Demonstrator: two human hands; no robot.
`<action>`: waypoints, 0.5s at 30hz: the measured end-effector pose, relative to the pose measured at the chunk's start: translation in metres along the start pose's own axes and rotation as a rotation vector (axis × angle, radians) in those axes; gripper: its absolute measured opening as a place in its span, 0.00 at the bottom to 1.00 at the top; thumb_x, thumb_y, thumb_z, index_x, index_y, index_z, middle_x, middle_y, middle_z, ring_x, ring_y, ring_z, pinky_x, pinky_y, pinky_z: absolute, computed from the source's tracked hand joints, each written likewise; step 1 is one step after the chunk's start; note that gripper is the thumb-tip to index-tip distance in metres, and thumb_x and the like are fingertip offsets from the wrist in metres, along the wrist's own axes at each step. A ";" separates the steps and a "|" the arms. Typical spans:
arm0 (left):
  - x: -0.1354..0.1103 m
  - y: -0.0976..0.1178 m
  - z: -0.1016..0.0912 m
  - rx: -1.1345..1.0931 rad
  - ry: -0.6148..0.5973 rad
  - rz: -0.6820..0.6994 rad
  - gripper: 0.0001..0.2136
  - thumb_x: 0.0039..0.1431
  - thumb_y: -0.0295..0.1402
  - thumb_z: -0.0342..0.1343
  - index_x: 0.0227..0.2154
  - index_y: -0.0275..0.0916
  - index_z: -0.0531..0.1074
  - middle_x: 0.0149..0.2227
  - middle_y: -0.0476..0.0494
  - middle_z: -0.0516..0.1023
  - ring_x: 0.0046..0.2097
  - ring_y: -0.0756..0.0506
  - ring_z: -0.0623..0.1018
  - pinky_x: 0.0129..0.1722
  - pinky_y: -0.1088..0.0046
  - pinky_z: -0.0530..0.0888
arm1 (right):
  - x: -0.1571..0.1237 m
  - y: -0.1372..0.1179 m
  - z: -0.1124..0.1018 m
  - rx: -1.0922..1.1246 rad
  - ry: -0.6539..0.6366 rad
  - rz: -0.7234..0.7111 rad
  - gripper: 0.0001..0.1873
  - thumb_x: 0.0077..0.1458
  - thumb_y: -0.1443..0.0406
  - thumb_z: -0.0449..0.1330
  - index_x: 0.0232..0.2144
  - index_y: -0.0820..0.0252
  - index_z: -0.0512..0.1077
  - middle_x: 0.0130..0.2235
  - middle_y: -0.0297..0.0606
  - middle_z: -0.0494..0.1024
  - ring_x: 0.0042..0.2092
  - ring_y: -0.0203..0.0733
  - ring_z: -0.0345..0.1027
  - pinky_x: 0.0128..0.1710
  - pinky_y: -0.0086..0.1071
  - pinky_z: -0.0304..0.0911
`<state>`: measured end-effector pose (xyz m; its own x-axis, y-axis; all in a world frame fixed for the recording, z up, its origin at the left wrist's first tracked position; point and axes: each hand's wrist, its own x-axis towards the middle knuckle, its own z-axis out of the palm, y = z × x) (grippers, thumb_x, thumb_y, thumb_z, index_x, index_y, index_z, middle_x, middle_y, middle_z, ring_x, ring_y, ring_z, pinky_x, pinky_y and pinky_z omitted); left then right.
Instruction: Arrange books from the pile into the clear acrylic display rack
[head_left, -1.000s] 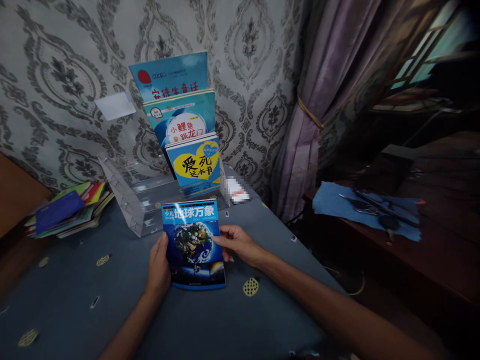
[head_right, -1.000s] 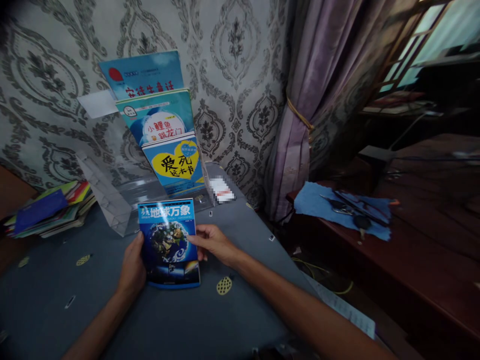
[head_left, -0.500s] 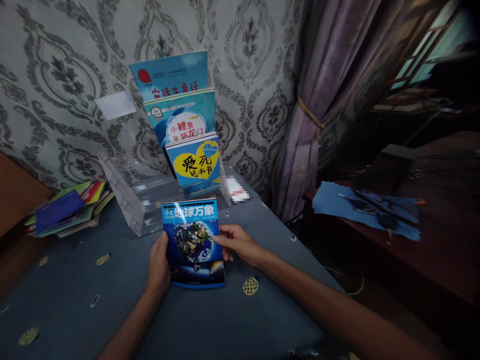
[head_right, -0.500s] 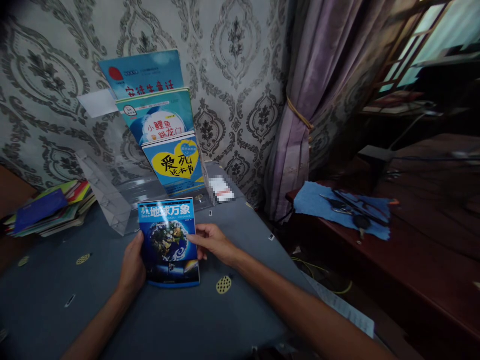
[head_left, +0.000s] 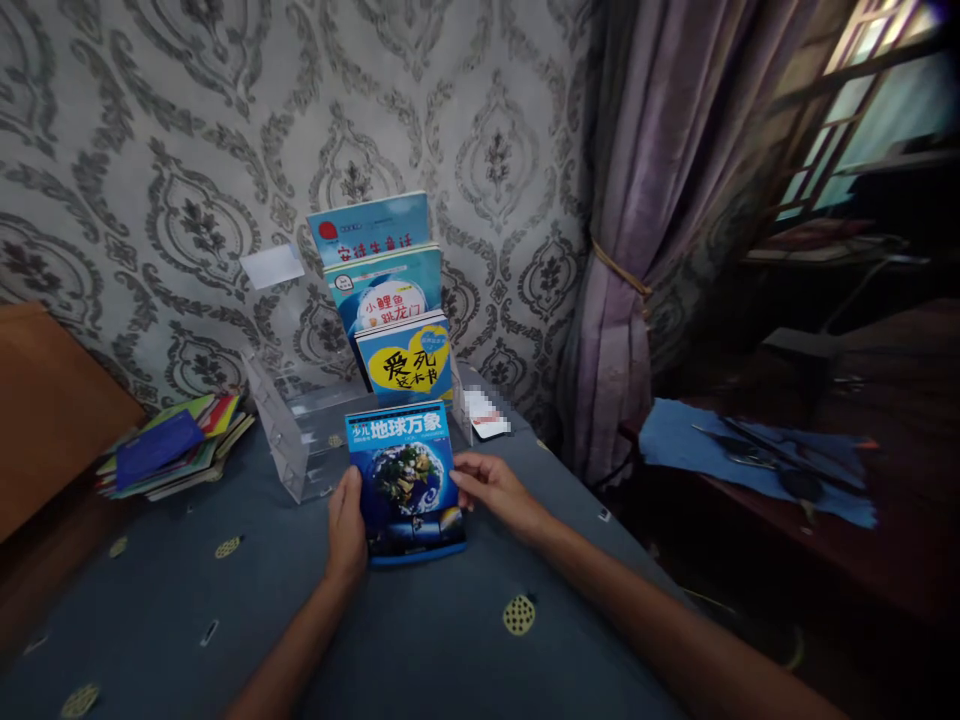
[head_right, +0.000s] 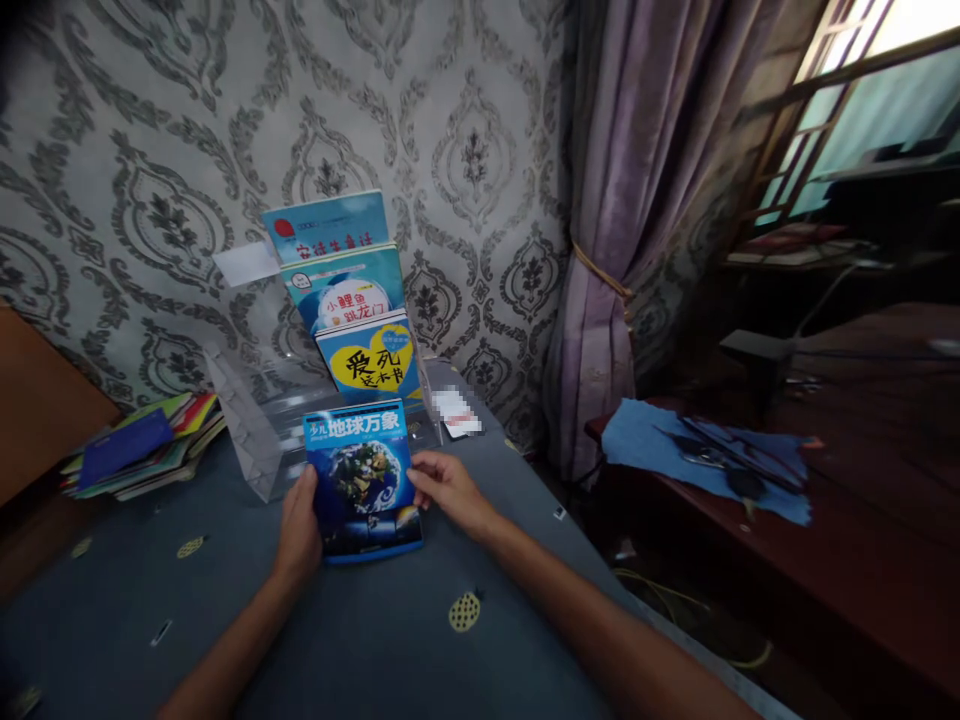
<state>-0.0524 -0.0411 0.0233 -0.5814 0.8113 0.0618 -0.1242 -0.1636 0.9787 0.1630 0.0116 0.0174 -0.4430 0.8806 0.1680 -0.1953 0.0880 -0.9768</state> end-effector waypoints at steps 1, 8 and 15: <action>0.002 0.003 0.003 0.015 -0.007 0.042 0.23 0.50 0.56 0.65 0.38 0.40 0.80 0.44 0.43 0.83 0.54 0.38 0.77 0.54 0.65 0.72 | 0.001 -0.005 -0.001 -0.054 0.001 -0.043 0.26 0.49 0.44 0.67 0.36 0.60 0.73 0.22 0.29 0.71 0.23 0.34 0.64 0.25 0.28 0.60; -0.016 0.005 0.000 0.045 -0.253 0.167 0.21 0.45 0.51 0.69 0.36 0.40 0.79 0.39 0.43 0.83 0.45 0.39 0.79 0.50 0.65 0.74 | -0.026 -0.016 -0.002 -0.506 0.116 -0.300 0.13 0.62 0.56 0.56 0.38 0.59 0.74 0.32 0.37 0.76 0.34 0.42 0.68 0.35 0.34 0.62; -0.033 -0.014 -0.022 0.104 -0.311 0.103 0.18 0.44 0.44 0.70 0.34 0.38 0.78 0.35 0.44 0.81 0.42 0.40 0.78 0.48 0.67 0.73 | -0.047 -0.004 0.006 -0.591 0.162 -0.380 0.11 0.63 0.59 0.55 0.29 0.55 0.68 0.27 0.35 0.70 0.30 0.42 0.64 0.34 0.34 0.62</action>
<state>-0.0489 -0.0777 0.0035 -0.3116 0.9284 0.2025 0.0142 -0.2085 0.9779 0.1793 -0.0328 0.0147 -0.2947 0.7928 0.5336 0.2164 0.5992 -0.7708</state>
